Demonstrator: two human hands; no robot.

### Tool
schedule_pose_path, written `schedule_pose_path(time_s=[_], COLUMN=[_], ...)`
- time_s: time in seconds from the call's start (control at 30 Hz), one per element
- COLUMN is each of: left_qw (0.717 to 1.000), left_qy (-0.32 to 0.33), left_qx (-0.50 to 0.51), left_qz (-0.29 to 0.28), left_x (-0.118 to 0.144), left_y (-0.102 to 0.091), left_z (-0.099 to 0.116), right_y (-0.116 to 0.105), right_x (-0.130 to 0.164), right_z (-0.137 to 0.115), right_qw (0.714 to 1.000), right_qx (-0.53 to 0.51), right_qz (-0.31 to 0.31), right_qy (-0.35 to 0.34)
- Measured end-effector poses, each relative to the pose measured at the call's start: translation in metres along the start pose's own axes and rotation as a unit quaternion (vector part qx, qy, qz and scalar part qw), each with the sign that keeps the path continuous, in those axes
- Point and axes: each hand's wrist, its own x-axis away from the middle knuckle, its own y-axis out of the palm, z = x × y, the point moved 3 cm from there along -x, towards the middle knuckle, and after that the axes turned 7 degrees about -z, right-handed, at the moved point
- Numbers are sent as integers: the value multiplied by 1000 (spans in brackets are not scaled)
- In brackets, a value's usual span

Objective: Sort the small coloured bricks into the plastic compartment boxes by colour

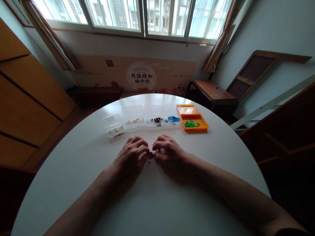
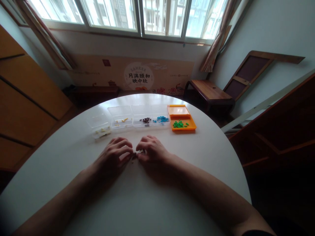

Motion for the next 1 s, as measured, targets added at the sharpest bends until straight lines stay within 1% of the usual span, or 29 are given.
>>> schedule_pose_path(time_s=[0.17, 0.33, 0.4, 0.6, 0.83, 1.0], left_qw=[1000, 998, 997, 998, 998, 998], left_qy=[-1, -16, -19, -19, -20, -33], left_qx=[2, 19, 28, 35, 15, 20], left_qz=[3, 55, 65, 55, 66, 57], left_x=[0, 0, 0, -3, -5, -4], left_y=[2, 8, 10, 13, 10, 8], left_z=[-3, -10, -10, -7, -5, -3], right_y=[2, 3, 3, 2, 2, 5], right_x=[0, -1, -1, -1, -2, -1], right_z=[1, 1, 2, 2, 0, 4], right_qw=[1000, 999, 999, 996, 996, 997], right_qx=[0, 4, 13, 57, 62, 61], right_qz=[13, 33, 46, 67, 54, 53], right_qy=[7, -4, -10, -14, -25, -3])
